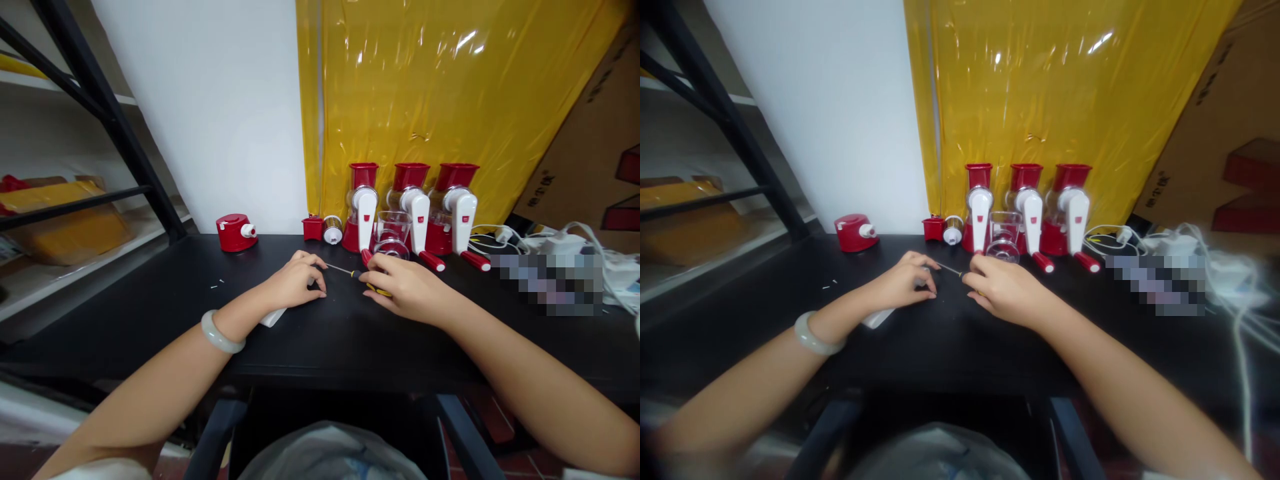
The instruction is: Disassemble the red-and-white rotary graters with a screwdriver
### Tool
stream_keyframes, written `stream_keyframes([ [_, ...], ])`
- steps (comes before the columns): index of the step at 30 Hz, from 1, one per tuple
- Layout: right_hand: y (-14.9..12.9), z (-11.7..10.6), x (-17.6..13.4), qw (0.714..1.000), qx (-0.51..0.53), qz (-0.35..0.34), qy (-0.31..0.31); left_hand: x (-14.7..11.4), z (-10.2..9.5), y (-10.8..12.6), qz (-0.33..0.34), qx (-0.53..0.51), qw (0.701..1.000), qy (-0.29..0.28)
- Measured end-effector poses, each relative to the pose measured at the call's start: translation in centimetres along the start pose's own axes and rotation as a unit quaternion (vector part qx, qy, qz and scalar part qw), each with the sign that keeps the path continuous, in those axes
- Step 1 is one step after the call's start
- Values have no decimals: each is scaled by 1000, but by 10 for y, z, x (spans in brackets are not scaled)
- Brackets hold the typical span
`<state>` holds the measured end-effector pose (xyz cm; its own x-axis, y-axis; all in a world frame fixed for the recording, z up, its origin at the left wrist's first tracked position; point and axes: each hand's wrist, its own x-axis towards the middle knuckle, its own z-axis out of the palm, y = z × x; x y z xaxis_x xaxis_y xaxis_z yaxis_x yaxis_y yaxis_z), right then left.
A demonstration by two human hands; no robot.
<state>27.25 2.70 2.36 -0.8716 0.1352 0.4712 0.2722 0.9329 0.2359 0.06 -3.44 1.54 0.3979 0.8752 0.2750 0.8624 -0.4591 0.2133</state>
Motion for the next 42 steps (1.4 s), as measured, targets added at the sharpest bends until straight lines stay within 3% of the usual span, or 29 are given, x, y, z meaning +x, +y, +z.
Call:
stream_keyframes([
  [7, -8, -1, 2, 993, -1, 34, -115, 0, 2, -1, 2, -3, 1000, 6],
  [21, -8, -3, 4, 954, 52, 141, -259, -2, 0, -2, -2, -17, 1000, 23],
  [24, -7, -3, 5, 951, 45, 148, -267, -1, -3, -7, -23, -35, 998, 52],
  [28, -5, -2, 5, 950, 28, 154, -269, 1, -8, -20, -119, -99, 983, 97],
  [34, 2, 2, 3, 956, -7, 160, -247, 2, -13, -32, -197, -90, 976, -12],
  [39, 8, 5, 3, 962, -47, 160, -215, 0, -19, -27, -190, -88, 975, -68],
  [42, 8, 4, 4, 969, -67, 146, -190, -2, -19, -25, -179, -61, 979, -71],
])
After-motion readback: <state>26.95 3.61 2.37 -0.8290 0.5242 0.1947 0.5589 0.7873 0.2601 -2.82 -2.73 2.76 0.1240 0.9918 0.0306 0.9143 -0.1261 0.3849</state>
